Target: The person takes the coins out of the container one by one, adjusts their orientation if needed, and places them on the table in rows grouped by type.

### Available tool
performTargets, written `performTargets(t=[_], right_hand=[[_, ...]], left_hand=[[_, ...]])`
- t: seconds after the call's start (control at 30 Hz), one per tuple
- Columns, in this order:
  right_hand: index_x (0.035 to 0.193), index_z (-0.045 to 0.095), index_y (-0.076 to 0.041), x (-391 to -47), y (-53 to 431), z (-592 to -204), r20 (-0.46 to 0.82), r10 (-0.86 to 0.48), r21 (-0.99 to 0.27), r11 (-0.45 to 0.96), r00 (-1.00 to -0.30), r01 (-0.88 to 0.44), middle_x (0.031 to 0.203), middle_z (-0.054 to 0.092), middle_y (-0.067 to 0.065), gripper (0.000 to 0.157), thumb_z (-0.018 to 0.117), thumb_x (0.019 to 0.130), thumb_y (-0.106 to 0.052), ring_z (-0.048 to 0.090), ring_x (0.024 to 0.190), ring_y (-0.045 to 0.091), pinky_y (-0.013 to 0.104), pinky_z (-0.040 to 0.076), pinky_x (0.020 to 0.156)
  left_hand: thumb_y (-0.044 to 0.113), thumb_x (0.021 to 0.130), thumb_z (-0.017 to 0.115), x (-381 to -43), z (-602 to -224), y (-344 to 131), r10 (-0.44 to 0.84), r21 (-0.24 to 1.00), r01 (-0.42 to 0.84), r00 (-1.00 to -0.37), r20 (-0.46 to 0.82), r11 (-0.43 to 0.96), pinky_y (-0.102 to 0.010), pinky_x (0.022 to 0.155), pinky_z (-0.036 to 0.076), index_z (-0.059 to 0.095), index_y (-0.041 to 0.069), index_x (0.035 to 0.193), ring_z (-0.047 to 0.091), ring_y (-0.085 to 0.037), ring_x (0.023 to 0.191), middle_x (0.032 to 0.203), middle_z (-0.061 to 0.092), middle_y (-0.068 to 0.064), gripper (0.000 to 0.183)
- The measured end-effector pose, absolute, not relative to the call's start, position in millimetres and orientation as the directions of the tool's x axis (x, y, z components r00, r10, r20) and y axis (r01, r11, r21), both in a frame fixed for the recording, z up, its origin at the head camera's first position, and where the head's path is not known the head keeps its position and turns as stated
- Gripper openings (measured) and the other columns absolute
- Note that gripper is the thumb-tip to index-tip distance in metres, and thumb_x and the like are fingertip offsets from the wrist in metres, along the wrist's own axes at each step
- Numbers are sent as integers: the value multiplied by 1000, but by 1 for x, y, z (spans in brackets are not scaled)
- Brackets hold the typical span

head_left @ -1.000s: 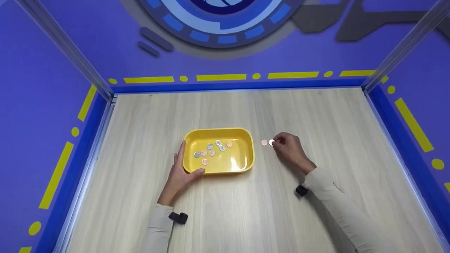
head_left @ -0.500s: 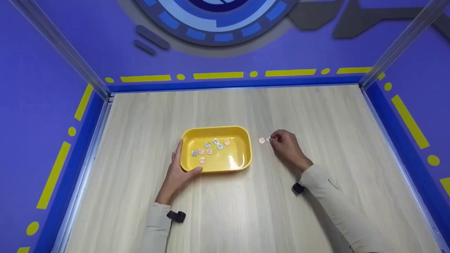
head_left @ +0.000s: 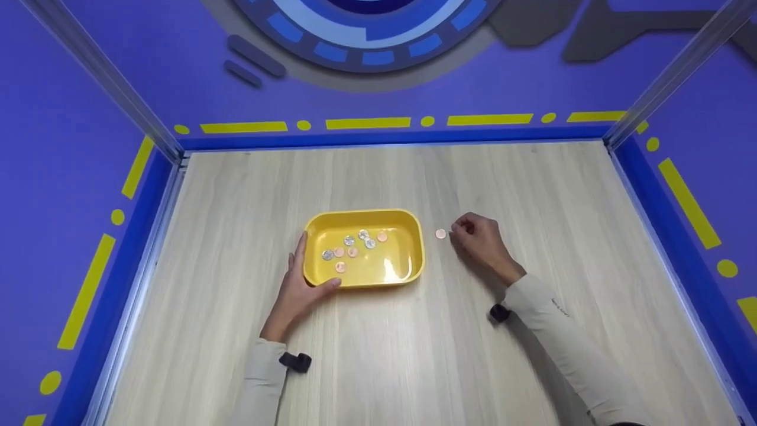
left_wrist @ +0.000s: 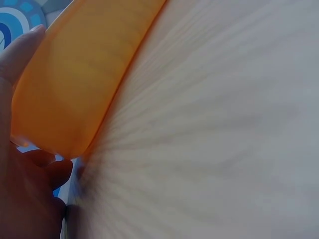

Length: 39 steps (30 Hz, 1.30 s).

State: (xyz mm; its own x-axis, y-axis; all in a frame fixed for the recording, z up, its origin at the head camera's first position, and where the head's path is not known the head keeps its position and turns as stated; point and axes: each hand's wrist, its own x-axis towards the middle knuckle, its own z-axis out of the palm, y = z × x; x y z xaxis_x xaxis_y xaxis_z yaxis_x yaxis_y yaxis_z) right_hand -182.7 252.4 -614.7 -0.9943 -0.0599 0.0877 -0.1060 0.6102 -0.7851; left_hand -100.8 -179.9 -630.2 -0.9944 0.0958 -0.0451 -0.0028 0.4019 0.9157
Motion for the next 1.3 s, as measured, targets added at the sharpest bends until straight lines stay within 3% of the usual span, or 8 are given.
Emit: performTargets(t=[0.1, 0.3, 0.6, 0.8, 1.03, 1.3], right_hand=[[104, 78, -1, -184, 240, -603, 97, -109, -813, 565, -989, -142, 86, 73, 9, 11, 70, 105, -9, 63, 73, 19, 19, 51, 61], [107, 80, 0, -189, 210, -574, 181, -220, -820, 505, -959, -270, 96, 78, 9, 9, 73, 103, -5, 69, 82, 19, 18, 57, 73], [113, 79, 3, -188, 170, -548, 200, -391, -793, 473, -898, -383, 107, 79, 11, 13, 77, 103, -5, 73, 92, 20, 34, 65, 81], [114, 79, 4, -188, 148, -552, 155, -483, -772, 485, -862, -410, 107, 78, 14, 15, 78, 101, -4, 72, 93, 21, 33, 64, 83], [115, 79, 9, -190, 126, -560, 56, -550, -729, 548, -834, -410, 107, 79, 20, 18, 77, 100, -1, 75, 94, 28, 43, 66, 86], [115, 79, 11, -199, 114, -564, -28, -544, -696, 613, -839, -374, 108, 81, 21, 23, 73, 94, 6, 76, 96, 28, 46, 67, 89]], left_hand=[[45, 86, 95, -100, -629, -182, 87, 913, -3, -995, -42, 407, -59, 138, -1, 6, 28, 179, 7, -39, 170, 183, 24, -8, 130], [43, 85, 95, -100, -628, -186, 71, 918, 7, -997, -23, 396, -57, 138, -2, 7, 27, 179, 6, -37, 171, 184, 20, -6, 130], [41, 86, 94, -101, -629, -183, 92, 917, 46, -996, 11, 397, -49, 139, -4, 8, 25, 179, 16, -34, 170, 183, 23, -8, 128], [43, 86, 94, -98, -630, -181, 93, 917, 31, -996, -6, 397, -53, 139, -3, 8, 26, 179, 11, -38, 170, 184, 20, -9, 128], [43, 86, 94, -99, -631, -182, 100, 915, 33, -995, -8, 402, -53, 139, -3, 8, 26, 179, 12, -38, 170, 184, 20, -9, 129], [45, 86, 95, -101, -631, -180, 88, 909, -24, -994, -66, 416, -66, 136, 2, 6, 34, 179, -2, -46, 169, 184, 17, -8, 129]])
